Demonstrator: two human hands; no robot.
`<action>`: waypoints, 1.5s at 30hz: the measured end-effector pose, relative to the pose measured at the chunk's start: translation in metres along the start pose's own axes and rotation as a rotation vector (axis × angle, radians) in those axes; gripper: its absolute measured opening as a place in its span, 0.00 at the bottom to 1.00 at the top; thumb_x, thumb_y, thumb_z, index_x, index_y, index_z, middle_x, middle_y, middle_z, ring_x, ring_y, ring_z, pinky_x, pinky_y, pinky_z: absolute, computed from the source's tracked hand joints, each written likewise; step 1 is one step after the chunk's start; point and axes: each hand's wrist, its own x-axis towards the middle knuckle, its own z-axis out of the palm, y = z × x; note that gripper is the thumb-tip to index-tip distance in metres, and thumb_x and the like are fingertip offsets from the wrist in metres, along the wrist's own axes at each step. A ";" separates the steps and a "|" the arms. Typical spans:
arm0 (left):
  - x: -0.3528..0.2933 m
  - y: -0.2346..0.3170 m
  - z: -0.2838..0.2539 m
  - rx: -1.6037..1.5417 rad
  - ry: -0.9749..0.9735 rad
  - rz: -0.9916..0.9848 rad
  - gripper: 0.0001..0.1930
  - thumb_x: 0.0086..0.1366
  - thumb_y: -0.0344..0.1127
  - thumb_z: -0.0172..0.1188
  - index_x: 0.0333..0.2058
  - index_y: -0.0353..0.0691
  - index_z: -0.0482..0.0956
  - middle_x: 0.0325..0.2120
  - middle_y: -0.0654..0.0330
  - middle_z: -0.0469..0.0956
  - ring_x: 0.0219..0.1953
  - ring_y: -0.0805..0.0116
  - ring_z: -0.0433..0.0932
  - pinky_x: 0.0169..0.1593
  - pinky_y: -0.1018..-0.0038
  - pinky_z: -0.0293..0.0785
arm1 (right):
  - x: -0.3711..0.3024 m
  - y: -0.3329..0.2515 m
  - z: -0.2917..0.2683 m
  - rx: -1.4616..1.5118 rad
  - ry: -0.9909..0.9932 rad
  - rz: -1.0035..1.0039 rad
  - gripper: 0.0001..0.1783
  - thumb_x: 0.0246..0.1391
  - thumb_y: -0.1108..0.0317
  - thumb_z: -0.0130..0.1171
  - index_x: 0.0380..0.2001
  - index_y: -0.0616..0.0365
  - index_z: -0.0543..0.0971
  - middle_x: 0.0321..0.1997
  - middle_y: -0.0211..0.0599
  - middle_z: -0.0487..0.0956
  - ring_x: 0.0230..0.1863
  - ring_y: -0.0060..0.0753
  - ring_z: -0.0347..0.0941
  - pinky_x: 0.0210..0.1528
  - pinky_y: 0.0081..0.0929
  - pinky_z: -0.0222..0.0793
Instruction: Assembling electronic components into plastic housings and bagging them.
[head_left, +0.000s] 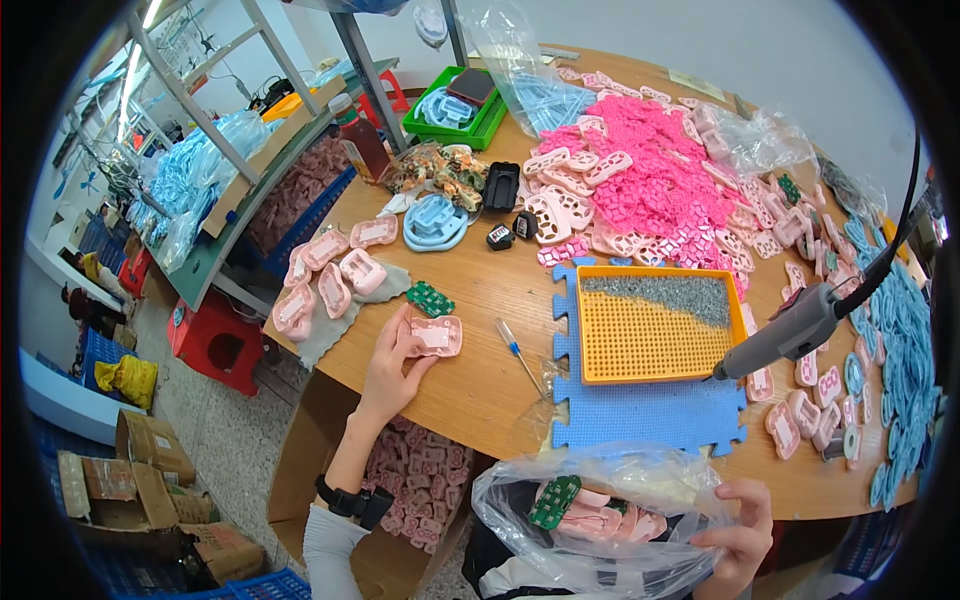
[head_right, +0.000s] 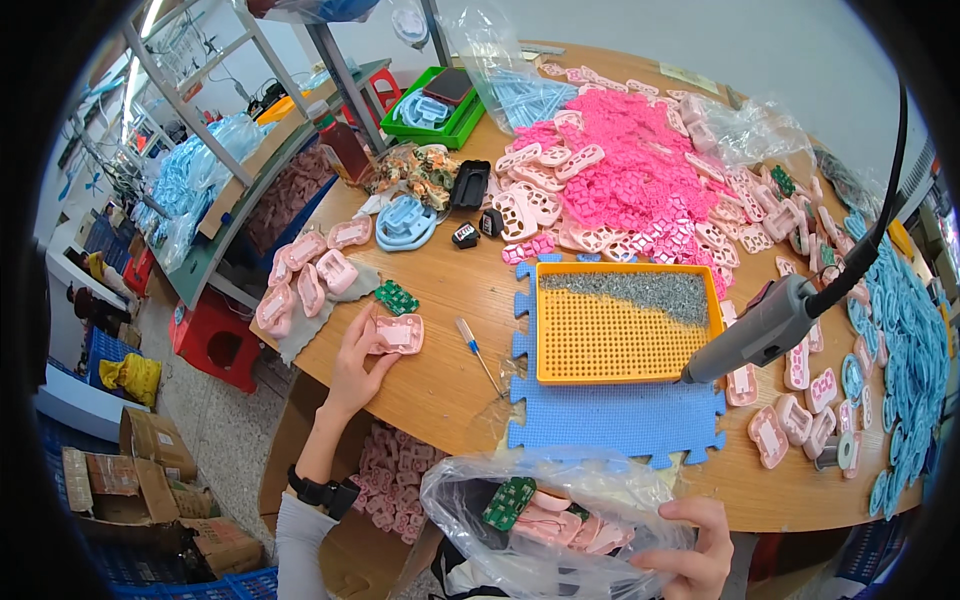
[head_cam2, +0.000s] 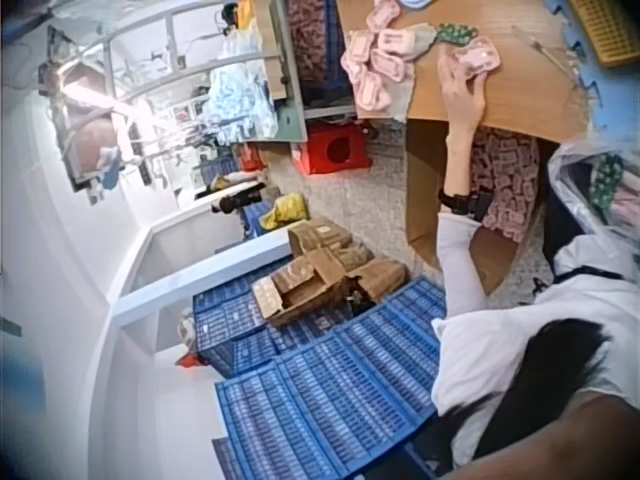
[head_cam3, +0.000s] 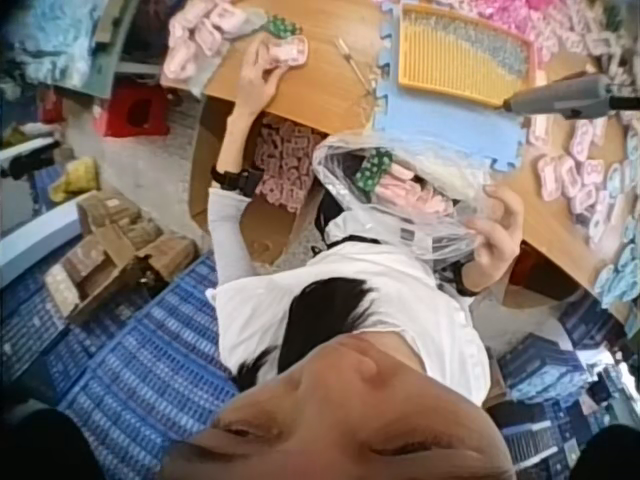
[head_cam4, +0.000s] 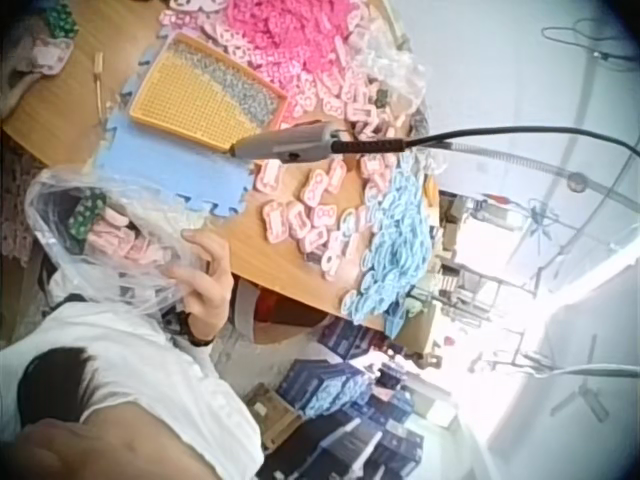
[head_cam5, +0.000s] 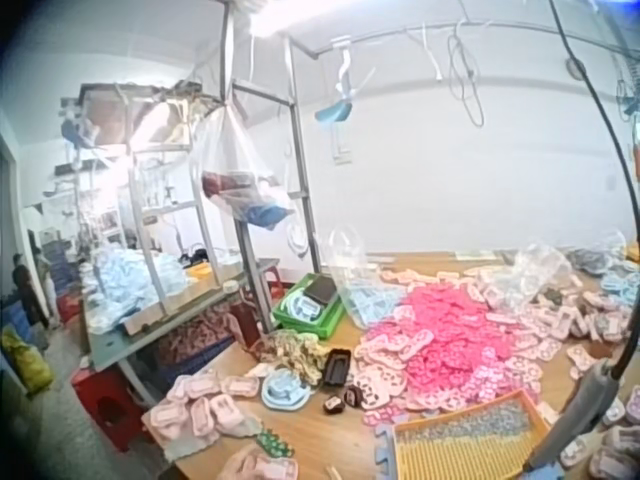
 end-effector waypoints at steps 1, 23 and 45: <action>-0.001 -0.004 0.000 -0.034 -0.006 -0.029 0.10 0.50 0.26 0.64 0.29 0.36 0.71 0.48 0.50 0.71 0.49 0.54 0.69 0.51 0.68 0.68 | -0.002 0.003 0.001 -0.002 0.044 0.010 0.06 0.28 0.65 0.60 0.16 0.50 0.82 0.42 0.45 0.71 0.44 0.42 0.66 0.44 0.33 0.61; -0.045 0.200 -0.012 -0.769 -0.720 0.101 0.22 0.61 0.36 0.56 0.53 0.40 0.65 0.48 0.50 0.71 0.53 0.55 0.69 0.53 0.69 0.69 | -0.009 -0.005 -0.008 0.067 -0.064 -0.108 0.15 0.49 0.61 0.54 0.22 0.63 0.79 0.49 0.59 0.68 0.50 0.55 0.65 0.53 0.43 0.58; -0.009 0.221 -0.139 -0.392 0.221 0.435 0.09 0.46 0.43 0.66 0.27 0.49 0.81 0.20 0.69 0.72 0.27 0.67 0.70 0.30 0.75 0.60 | 0.037 -0.058 -0.033 0.091 0.162 -0.812 0.07 0.36 0.61 0.66 0.24 0.46 0.82 0.51 0.47 0.68 0.50 0.45 0.67 0.46 0.41 0.65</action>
